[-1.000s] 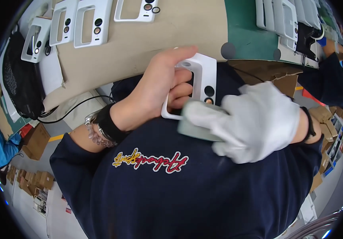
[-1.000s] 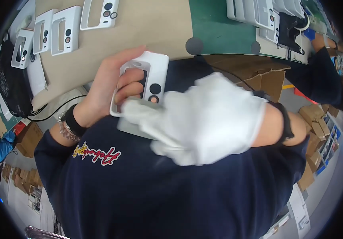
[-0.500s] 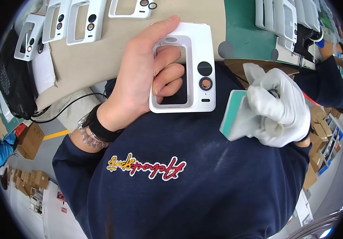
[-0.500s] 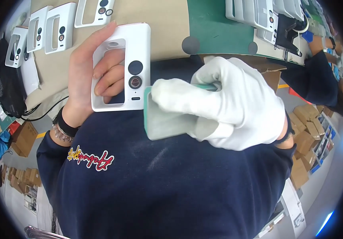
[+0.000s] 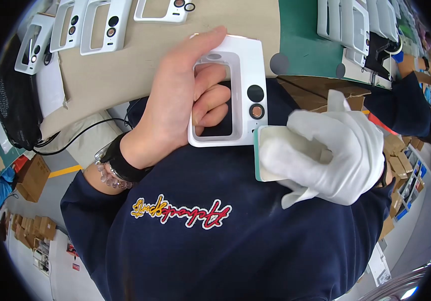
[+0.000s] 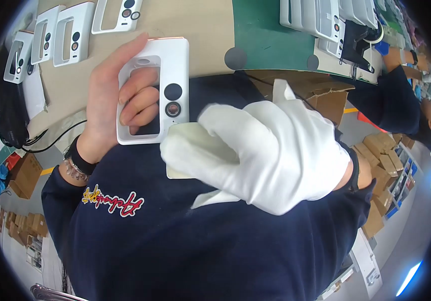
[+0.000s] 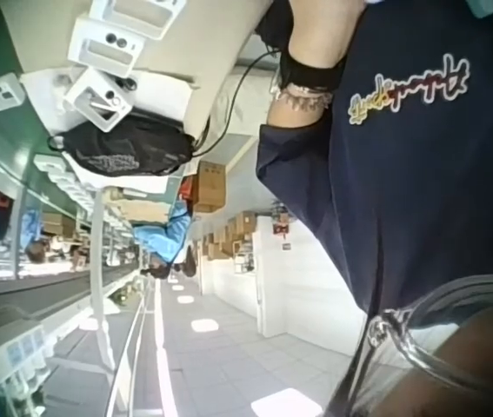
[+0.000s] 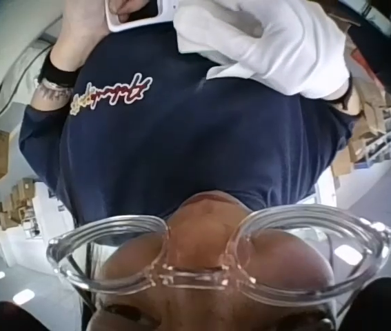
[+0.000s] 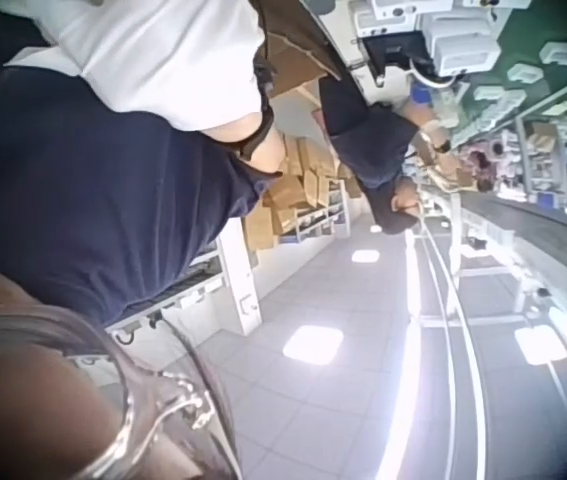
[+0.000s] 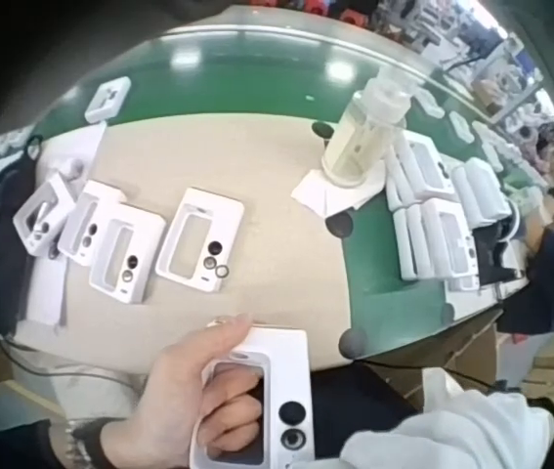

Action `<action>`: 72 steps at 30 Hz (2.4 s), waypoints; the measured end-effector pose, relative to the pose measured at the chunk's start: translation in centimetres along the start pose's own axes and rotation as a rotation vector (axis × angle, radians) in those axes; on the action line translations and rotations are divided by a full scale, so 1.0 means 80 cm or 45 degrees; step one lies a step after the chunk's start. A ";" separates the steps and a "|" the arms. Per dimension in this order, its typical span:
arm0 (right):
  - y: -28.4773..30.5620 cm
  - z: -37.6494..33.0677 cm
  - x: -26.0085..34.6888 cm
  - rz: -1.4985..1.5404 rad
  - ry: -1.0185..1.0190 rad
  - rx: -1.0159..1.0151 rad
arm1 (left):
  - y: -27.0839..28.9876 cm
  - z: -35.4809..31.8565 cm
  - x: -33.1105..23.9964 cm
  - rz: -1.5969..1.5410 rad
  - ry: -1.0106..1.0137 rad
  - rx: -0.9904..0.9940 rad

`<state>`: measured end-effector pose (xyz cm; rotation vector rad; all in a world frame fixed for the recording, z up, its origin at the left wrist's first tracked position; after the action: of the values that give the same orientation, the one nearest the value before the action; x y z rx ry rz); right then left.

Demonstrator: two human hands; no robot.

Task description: The person picks up white plastic housings one at a time, wipes them with a cloth, and inserts a small black ring into each one. They carefully clean the various sides and gold-colored tops of the housings before placing them back on the table.

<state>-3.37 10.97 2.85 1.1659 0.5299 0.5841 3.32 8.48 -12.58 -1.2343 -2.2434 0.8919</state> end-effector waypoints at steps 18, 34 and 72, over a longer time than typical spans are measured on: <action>-0.038 -0.003 0.003 0.390 0.088 0.682 | -0.021 0.002 -0.008 -0.166 -0.030 0.236; -0.068 0.016 -0.011 0.713 -0.010 1.087 | -0.033 -0.010 -0.036 -0.059 -0.352 0.285; -0.063 -0.082 -0.171 2.133 -1.170 -0.806 | -0.103 -0.075 0.029 2.193 -0.316 1.334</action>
<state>-17.03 4.84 -2.76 0.8853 -1.5099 1.3267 1.12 9.20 -2.39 -2.1786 0.0415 2.2851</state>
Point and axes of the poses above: each hand's wrist, its own z-axis towards the middle knuckle, its own y-axis out of the back of the hand, x = y × z, the point moved 9 cm from there along z, towards the middle knuckle, and after that the axes turned 13 degrees about -z, right-handed, at the moved point
